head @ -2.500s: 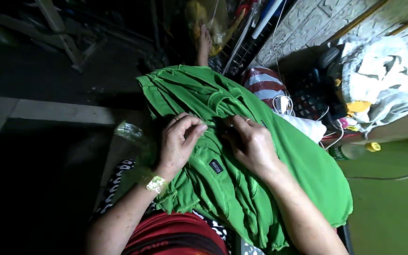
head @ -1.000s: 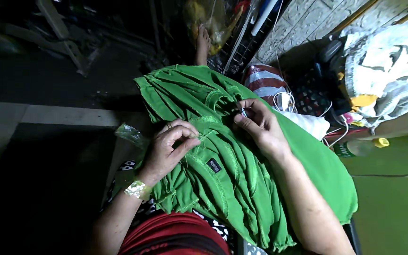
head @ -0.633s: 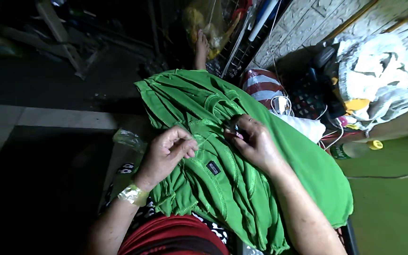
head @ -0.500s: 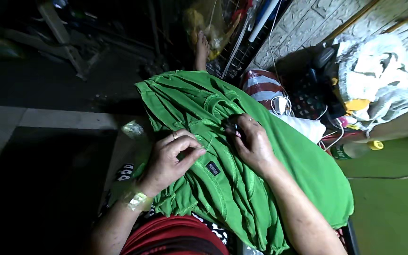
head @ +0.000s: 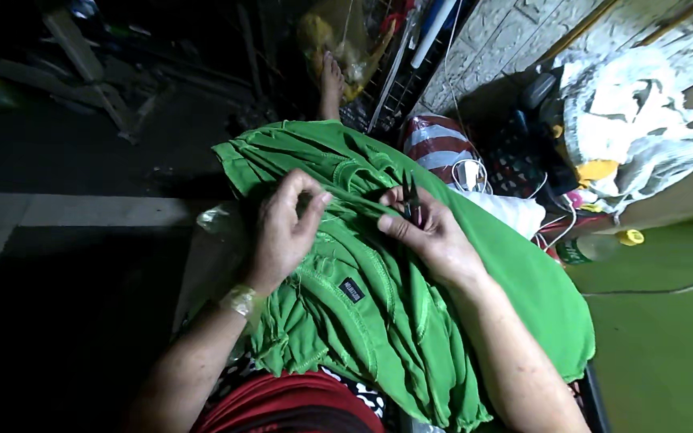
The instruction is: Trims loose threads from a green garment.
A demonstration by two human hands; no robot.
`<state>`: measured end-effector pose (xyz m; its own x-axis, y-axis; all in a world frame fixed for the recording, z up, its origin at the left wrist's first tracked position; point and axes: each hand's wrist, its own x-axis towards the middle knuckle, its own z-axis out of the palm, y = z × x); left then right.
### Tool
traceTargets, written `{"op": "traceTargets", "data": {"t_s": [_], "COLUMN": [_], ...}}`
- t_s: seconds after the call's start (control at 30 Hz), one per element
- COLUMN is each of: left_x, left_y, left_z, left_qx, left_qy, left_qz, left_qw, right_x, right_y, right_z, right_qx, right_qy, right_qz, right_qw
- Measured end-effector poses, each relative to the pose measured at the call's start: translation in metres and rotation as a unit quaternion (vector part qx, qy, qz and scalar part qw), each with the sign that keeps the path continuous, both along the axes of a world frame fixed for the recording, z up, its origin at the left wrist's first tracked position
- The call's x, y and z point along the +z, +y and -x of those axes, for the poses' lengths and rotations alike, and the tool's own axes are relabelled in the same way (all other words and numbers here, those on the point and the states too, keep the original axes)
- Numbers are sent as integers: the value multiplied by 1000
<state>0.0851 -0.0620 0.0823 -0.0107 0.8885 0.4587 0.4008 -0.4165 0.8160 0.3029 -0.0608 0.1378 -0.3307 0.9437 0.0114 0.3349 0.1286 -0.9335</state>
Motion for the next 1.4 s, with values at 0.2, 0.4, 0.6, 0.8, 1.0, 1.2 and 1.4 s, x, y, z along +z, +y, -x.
{"op": "traceTargets", "data": {"t_s": [0.2,0.4,0.6,0.8,1.0,1.2,1.4], "left_x": [-4,6,2,0,3,-6,-3], "left_y": [4,10,8,17,23,16,4], "left_z": [5,1,-10,-10,1,6,2], "left_qx": [15,-1,-65,-121,-118,-101,-55], "left_qy": [66,55,36,77,-49,-155,-73], "left_qz": [74,-126,-19,-40,107,133,93], "left_qw": [995,991,997,989,986,974,991], "right_x": [-3,-1,0,0,0,-5,-21], "right_y": [0,1,3,5,4,-1,1], "right_z": [7,8,5,3,0,6,8], "right_qx": [5,-10,-47,-49,-60,-70,-31], "right_qy": [-143,-138,-114,-114,-135,-170,-180], "right_qz": [-66,-27,59,79,45,-62,-258], "right_qw": [988,990,991,989,988,981,949]}}
